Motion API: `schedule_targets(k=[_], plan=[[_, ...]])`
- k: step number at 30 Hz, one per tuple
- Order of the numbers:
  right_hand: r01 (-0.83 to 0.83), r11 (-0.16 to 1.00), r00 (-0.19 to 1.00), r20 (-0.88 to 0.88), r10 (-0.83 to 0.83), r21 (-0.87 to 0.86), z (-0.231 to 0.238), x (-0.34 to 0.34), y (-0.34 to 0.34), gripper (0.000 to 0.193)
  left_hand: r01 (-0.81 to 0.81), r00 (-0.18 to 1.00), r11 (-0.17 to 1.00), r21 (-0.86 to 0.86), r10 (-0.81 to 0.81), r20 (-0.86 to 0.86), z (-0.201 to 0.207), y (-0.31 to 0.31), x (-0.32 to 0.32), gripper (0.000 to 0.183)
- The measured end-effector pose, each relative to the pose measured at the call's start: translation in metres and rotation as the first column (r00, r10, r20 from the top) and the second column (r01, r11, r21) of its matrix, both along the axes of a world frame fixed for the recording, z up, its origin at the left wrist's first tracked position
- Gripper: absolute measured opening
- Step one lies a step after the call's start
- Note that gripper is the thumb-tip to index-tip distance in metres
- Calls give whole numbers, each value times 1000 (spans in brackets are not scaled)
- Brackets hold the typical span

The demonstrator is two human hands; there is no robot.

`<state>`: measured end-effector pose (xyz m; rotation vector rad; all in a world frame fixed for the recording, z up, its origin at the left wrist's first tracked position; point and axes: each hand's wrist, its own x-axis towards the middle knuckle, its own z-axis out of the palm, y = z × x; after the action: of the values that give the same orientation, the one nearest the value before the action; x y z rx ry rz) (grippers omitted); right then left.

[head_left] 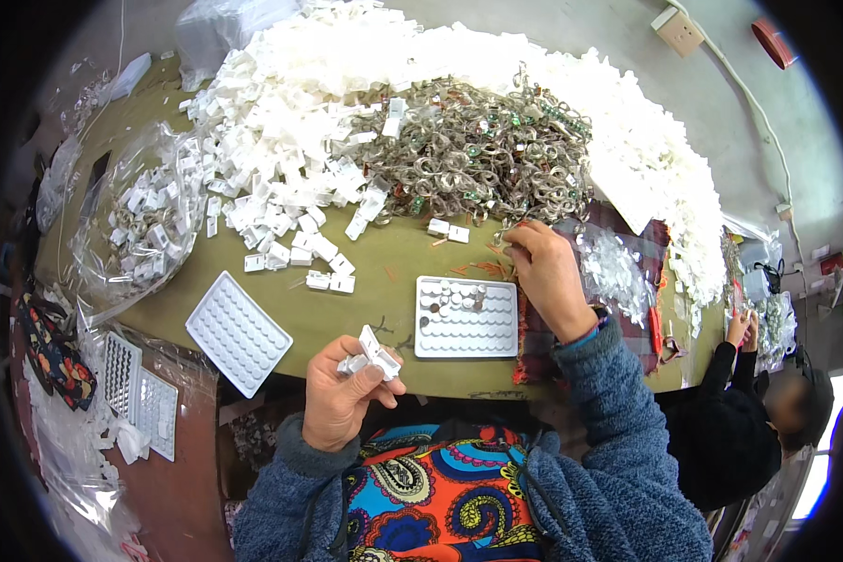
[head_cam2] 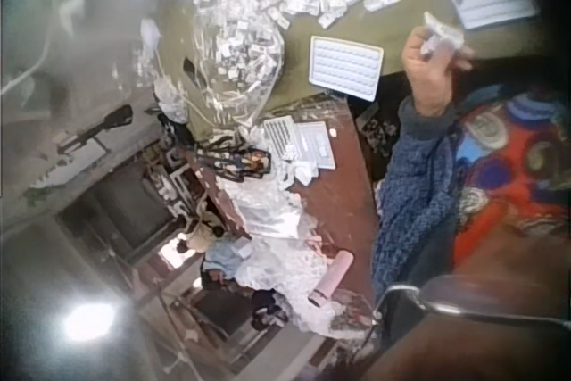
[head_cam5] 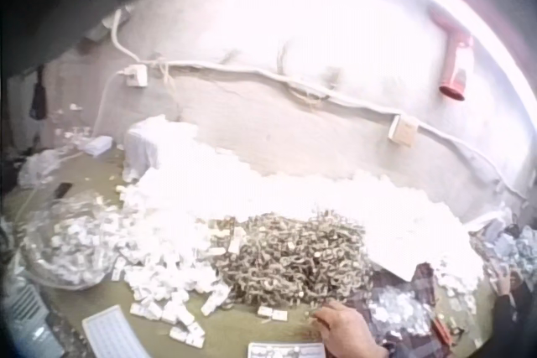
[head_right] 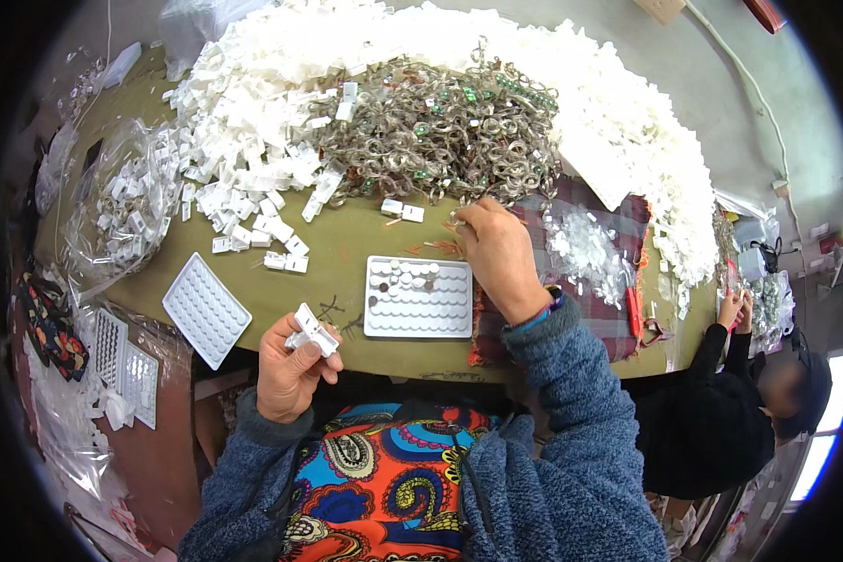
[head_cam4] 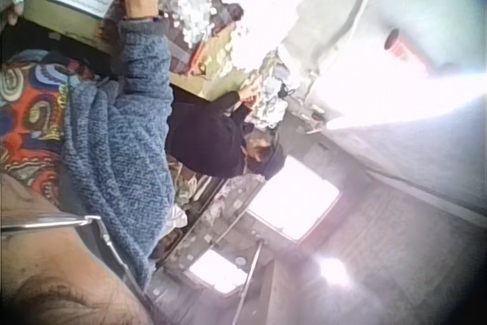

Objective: The person repeatedly picks small white plastic housings and metal contacts from a tray, inserts the contacts into the housings, and places the assembled units back on the table. The hands work continuously with the components, occasionally repositioning items on the tray.

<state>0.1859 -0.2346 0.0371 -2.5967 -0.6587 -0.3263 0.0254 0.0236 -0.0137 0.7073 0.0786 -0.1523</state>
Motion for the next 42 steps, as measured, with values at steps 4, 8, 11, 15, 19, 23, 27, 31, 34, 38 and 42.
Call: schedule_targets(k=[4, 8, 11, 15, 19, 23, 27, 31, 34, 38, 42], plan=[[-57, 982, 998, -41, 51, -178, -19, 21, -14, 15, 62, 998, 998, 28, -61, -22, 0, -7, 5, 23], [-127, 987, 992, -34, 124, -101, -19, 14, -27, 16, 106, 994, 994, -6, -106, -36, 0, -11, 8, 27], [-53, 991, 998, -28, 56, 124, -13, -10, -40, 15, 163, 985, 985, -51, -166, -49, 2, -12, 11, 27], [100, 762, 988, -153, -1, 639, -11, -52, -38, 8, 271, 958, 953, -136, -281, -64, 12, -21, 14, 29], [-120, 827, 992, 40, 118, 550, -4, -87, -13, 19, 304, 934, 910, -281, -343, -98, 20, -38, 16, 34], [-450, 753, 891, 179, 418, 480, -2, -107, 11, 31, 289, 950, 874, -392, -311, 7, 17, -44, 9, 35], [-441, 750, 897, 211, 389, 493, -11, -122, 20, 30, 225, 967, 862, -455, -255, -6, 12, -41, -6, 37], [-478, 732, 876, 204, 437, 486, -13, -125, 25, 31, 173, 981, 931, -322, -194, -32, 13, -34, -1, 41], [-391, 783, 920, 191, 342, 484, 0, -107, 31, 28, 191, 980, 967, -171, -196, -14, 22, -19, 11, 40], [-374, 822, 916, 308, 256, 428, 22, -68, 46, 22, 245, 969, 962, -118, -245, 14, 33, -2, 21, 38], [-306, 880, 938, 271, 215, 364, 22, -31, 68, 15, 238, 970, 956, -171, -242, -5, 28, -1, 21, 36]])
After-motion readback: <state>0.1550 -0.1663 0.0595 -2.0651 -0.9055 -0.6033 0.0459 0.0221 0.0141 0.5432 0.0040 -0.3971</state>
